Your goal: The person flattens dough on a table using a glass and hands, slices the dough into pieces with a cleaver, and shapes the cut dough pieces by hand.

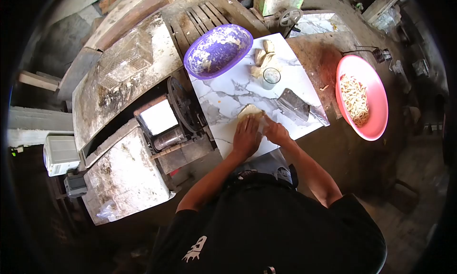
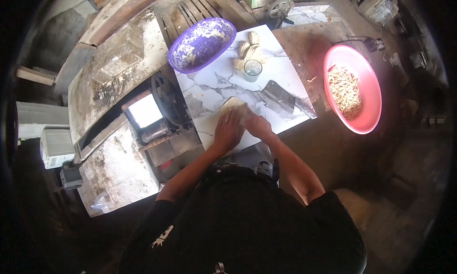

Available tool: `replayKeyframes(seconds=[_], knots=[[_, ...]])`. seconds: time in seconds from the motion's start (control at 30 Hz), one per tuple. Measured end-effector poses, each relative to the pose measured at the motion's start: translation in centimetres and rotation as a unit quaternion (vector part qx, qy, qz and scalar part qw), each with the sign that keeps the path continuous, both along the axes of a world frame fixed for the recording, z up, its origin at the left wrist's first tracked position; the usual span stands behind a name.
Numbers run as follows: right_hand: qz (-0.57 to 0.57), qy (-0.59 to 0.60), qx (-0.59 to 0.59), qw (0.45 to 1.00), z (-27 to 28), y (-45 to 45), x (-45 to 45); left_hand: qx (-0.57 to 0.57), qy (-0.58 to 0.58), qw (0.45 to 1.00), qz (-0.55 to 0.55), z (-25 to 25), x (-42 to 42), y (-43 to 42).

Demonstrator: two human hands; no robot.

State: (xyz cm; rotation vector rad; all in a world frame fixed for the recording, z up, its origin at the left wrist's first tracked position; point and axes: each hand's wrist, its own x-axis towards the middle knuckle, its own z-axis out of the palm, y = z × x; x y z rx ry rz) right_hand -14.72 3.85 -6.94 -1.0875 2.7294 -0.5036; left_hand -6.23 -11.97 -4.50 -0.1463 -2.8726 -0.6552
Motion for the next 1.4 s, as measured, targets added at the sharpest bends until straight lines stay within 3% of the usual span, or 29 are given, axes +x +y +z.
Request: replayKeyframes(seconds=[0.1,0.17,0.27,0.3,0.37,0.43,0.57,0.8,0.87,1.0,1.07,1.2,1.3,1.4], knots=[[-0.088,-0.086,0.058,0.991,1.6,-0.2,-1.3,-0.011,-0.035,0.999,0.029,0.2,-1.3,0.6],[-0.065,-0.186,0.126,0.972,6.8,-1.6,-1.4,-0.019,-0.092,0.995,0.033,1.3,-2.2,0.9],[-0.067,-0.160,0.128,0.976,6.1,-0.1,-3.1,-0.019,-0.086,0.995,0.045,0.4,-1.7,1.6],[-0.102,-0.102,0.101,0.984,2.7,1.6,-4.1,-0.018,-0.087,0.995,0.052,0.4,-1.6,1.8],[-0.244,-0.101,0.037,0.964,8.1,3.1,-4.2,-0.065,-0.084,0.992,0.070,0.5,-1.3,2.4],[-0.209,0.130,0.051,0.968,6.6,6.9,-5.0,-0.057,-0.085,0.990,0.094,0.0,-1.5,3.1],[-0.186,0.119,0.081,0.972,5.7,12.4,-6.4,-0.051,-0.071,0.991,0.097,1.9,-3.2,3.6],[-0.142,0.045,0.030,0.988,5.4,14.7,-9.7,-0.073,-0.068,0.985,0.140,-0.8,-3.6,5.2],[-0.124,-0.006,-0.008,0.992,5.3,15.1,-10.2,-0.019,-0.041,0.982,0.181,0.0,-3.7,5.6],[-0.139,-0.053,-0.043,0.988,5.6,15.7,-10.5,-0.069,-0.029,0.985,0.157,0.0,-4.8,4.9],[-0.130,-0.107,-0.121,0.978,6.2,15.7,-9.8,-0.095,-0.063,0.987,0.110,0.1,-4.7,4.5],[-0.120,-0.157,-0.112,0.974,6.4,16.1,-9.3,-0.154,-0.082,0.981,0.089,0.9,-4.7,3.9],[-0.155,-0.270,-0.075,0.947,7.4,15.8,-8.5,-0.145,-0.088,0.982,0.083,0.0,-4.8,3.4],[-0.108,-0.209,-0.082,0.968,7.2,15.4,-7.1,-0.024,-0.045,0.958,0.281,-1.4,-5.0,3.2]])
